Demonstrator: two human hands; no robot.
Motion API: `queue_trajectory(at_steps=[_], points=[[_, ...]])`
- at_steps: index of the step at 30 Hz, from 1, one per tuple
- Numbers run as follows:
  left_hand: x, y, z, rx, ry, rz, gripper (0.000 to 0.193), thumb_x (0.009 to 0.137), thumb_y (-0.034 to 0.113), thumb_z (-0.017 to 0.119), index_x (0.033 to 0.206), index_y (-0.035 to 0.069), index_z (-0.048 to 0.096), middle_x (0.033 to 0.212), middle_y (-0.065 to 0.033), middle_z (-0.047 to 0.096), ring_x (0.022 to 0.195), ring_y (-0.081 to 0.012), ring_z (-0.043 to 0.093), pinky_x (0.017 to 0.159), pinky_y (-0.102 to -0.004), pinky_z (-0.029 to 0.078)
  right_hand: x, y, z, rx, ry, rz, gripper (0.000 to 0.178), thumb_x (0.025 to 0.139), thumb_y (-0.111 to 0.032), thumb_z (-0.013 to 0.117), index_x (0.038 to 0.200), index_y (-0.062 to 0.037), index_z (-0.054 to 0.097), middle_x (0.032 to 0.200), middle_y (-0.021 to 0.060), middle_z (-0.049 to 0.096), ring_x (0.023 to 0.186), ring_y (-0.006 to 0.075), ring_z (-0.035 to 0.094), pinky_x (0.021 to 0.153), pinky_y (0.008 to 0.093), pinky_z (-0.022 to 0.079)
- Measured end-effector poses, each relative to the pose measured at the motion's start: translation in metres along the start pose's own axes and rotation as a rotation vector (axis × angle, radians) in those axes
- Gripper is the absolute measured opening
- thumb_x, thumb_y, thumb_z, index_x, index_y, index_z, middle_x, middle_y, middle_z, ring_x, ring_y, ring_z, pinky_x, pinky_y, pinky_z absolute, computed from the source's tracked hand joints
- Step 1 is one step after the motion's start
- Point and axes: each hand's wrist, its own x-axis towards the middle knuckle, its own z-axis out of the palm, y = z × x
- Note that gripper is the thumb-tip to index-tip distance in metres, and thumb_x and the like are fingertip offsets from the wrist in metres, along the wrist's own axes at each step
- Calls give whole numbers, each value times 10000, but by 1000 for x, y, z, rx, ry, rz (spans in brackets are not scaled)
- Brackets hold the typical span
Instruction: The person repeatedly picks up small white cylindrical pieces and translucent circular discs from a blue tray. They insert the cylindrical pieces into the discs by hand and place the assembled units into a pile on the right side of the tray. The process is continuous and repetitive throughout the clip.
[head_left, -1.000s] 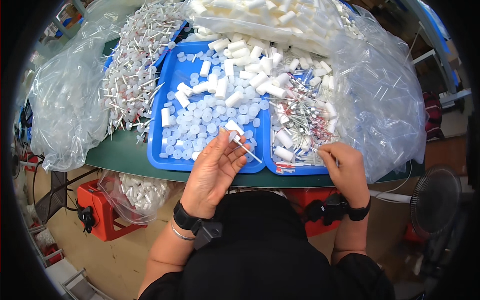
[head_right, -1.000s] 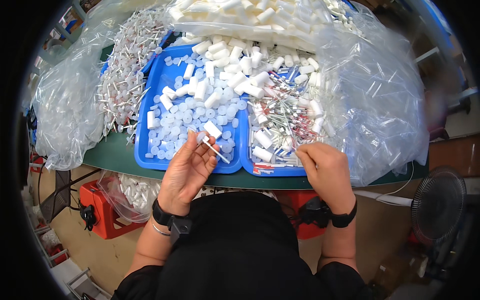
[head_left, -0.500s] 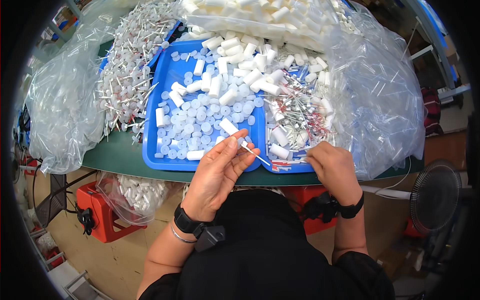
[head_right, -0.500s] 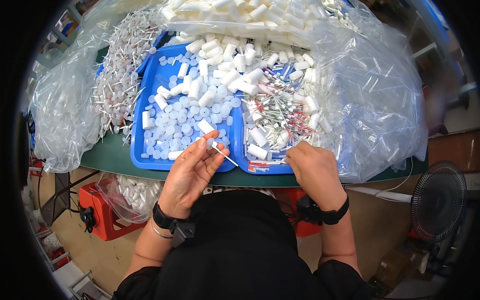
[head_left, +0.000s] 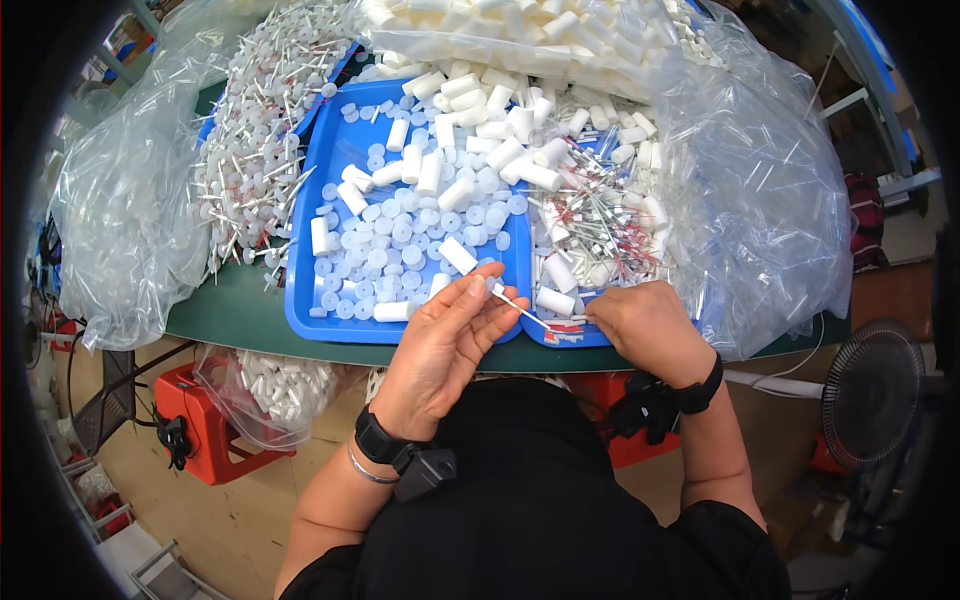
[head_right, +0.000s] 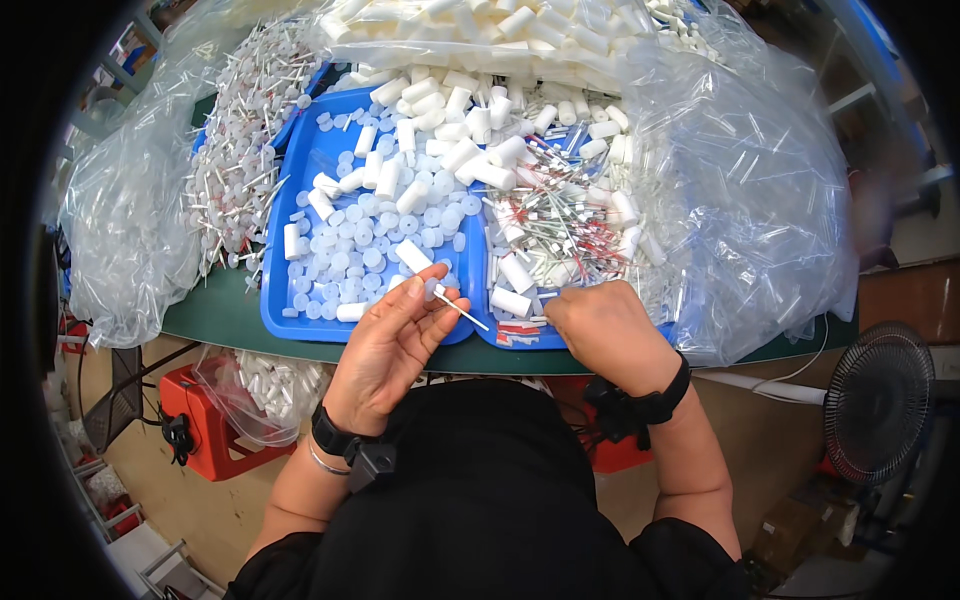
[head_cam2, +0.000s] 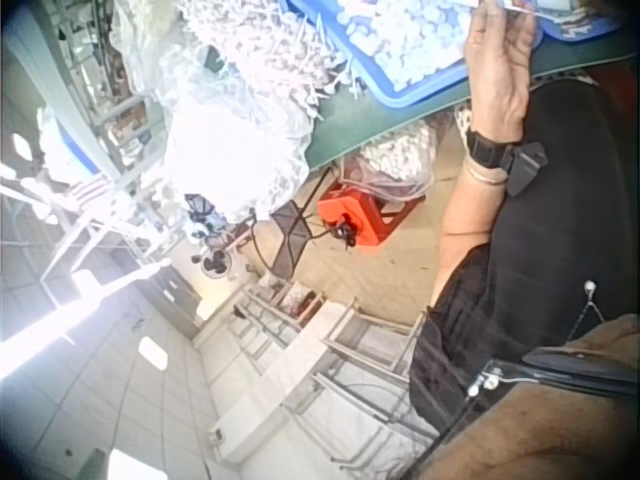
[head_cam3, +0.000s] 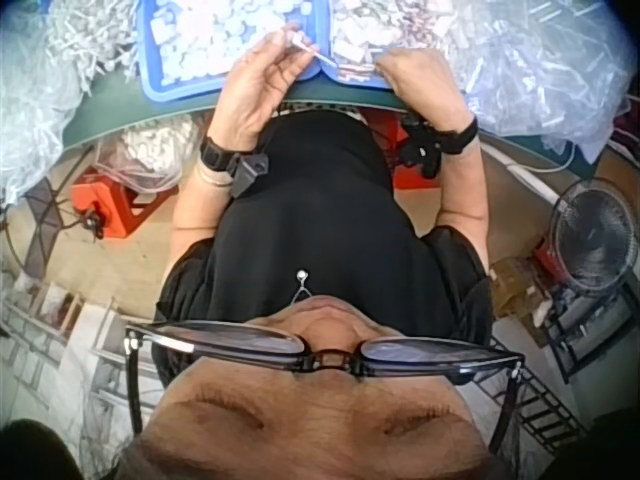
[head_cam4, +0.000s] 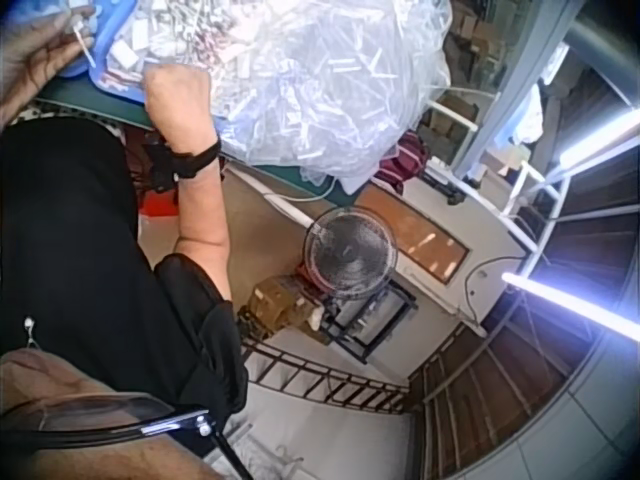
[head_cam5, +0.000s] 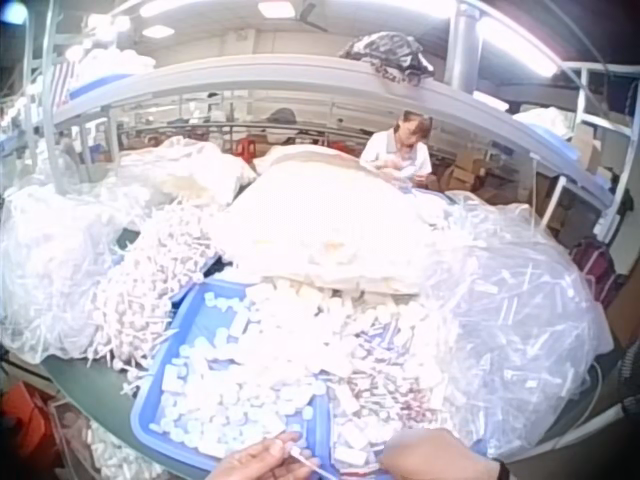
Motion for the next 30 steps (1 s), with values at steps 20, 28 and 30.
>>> queue_trajectory(at_steps=[20, 28, 30], points=[[-1, -6, 13, -95, -14, 9, 326, 968, 149, 535, 1237, -31, 490, 1063, -128, 621, 1077, -240, 613, 925, -293, 516, 2, -25, -14, 545, 251, 77, 68, 753, -13, 673, 805, -13, 631, 693, 76, 641, 561, 169, 633, 529, 261, 492], [-1, -10, 12, -65, -17, 23, 315, 970, 144, 533, 1229, -31, 499, 1059, -122, 618, 1076, -230, 610, 936, -298, 506, 6, -31, -11, 589, 309, 50, 83, 747, 23, 673, 805, 10, 616, 708, 82, 631, 578, 168, 637, 542, 255, 501], [-2, -10, 11, -69, -14, 39, 312, 970, 145, 533, 1225, -31, 504, 1058, -123, 619, 1074, -231, 611, 940, -299, 503, 6, -33, -10, 565, 323, 61, 85, 749, 27, 669, 810, 12, 612, 720, 80, 623, 577, 165, 629, 538, 256, 494]])
